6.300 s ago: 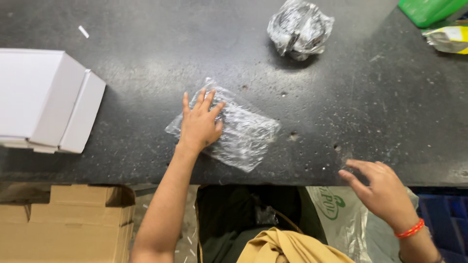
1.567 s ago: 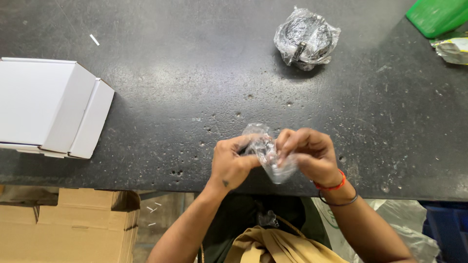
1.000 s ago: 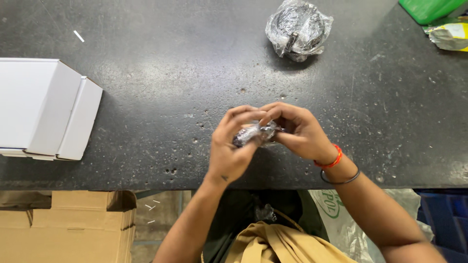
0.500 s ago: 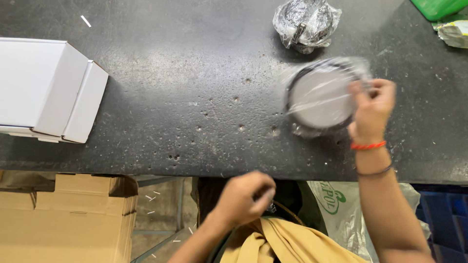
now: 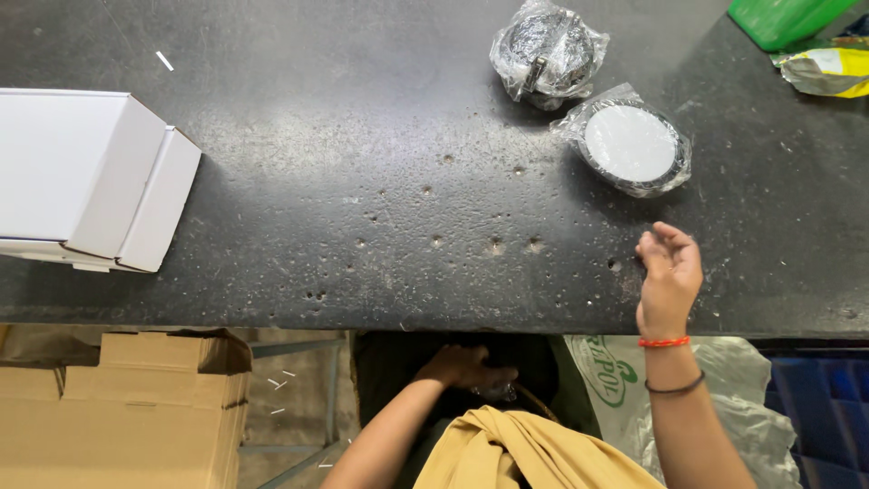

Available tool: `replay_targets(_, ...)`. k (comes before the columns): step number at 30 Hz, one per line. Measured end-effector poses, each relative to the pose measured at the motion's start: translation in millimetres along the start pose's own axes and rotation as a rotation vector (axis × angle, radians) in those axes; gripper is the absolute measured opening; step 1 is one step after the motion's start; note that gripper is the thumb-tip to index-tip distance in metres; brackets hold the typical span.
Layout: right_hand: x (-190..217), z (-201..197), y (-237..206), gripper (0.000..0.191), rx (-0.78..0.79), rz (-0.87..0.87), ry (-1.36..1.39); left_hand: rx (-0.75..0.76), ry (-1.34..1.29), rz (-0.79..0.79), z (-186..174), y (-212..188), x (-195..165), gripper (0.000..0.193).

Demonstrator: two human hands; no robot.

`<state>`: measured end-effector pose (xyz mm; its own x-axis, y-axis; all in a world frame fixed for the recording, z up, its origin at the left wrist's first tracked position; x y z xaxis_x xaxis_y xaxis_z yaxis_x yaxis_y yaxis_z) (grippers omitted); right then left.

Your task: The person wraps several round black objects in plastic wrap and places them into white cardboard boxes. They assemble the boxes from flat sheets, insert the wrapped items, and close the flaps.

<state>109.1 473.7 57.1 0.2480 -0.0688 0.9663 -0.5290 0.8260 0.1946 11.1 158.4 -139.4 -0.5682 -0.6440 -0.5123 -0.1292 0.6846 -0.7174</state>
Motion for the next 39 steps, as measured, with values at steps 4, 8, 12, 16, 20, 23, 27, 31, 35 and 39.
replay_targets(4,15,12,-21,0.022,0.016,-0.008,-0.012,0.024,0.088,-0.003,4,25,3,0.092)
replay_targets(8,32,15,-49,0.018,0.112,0.048,-0.072,0.009,0.081,-0.02,5,18,8,0.056)
replay_targets(12,54,34,-96,0.02,0.324,0.129,-0.142,-0.357,-0.398,0.142,-31,-74,12,0.04)
replay_targets(16,64,101,-160,0.061,0.863,0.328,-0.161,-0.503,-1.013,0.479,-53,-184,-5,0.023)
replay_targets(20,79,171,-180,0.084,1.1,-0.024,-0.376,-0.655,-1.482,0.714,-80,-220,-36,0.037)
replay_targets(23,77,190,-159,0.07,1.005,0.057,-0.342,-0.723,-1.375,0.679,-97,-236,-50,0.055)
replay_targets(27,111,187,-131,0.064,0.961,-0.107,-0.116,-1.08,-1.103,0.611,-130,-267,-43,0.034)
replay_targets(31,126,208,-141,0.066,1.207,0.058,0.27,-1.243,-0.925,0.576,-158,-266,-53,0.021)
replay_targets(35,109,210,-121,0.052,0.819,0.055,0.071,-1.173,-1.047,0.727,-171,-250,-69,0.038)
replay_targets(39,74,163,-73,0.025,0.338,0.346,0.254,-1.147,-1.252,0.702,-183,-257,-34,0.046)
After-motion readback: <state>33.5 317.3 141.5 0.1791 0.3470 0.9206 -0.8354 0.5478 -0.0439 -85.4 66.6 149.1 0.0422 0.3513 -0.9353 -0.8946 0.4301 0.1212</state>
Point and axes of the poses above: each hand's wrist, its own y-axis towards the middle knuckle, its own z-axis out of the palm, x = y × z, the point moved 6 cm from there along y, towards the middle knuckle, and after that the axes turned 6 degrees about x, right-handed, at the moved point
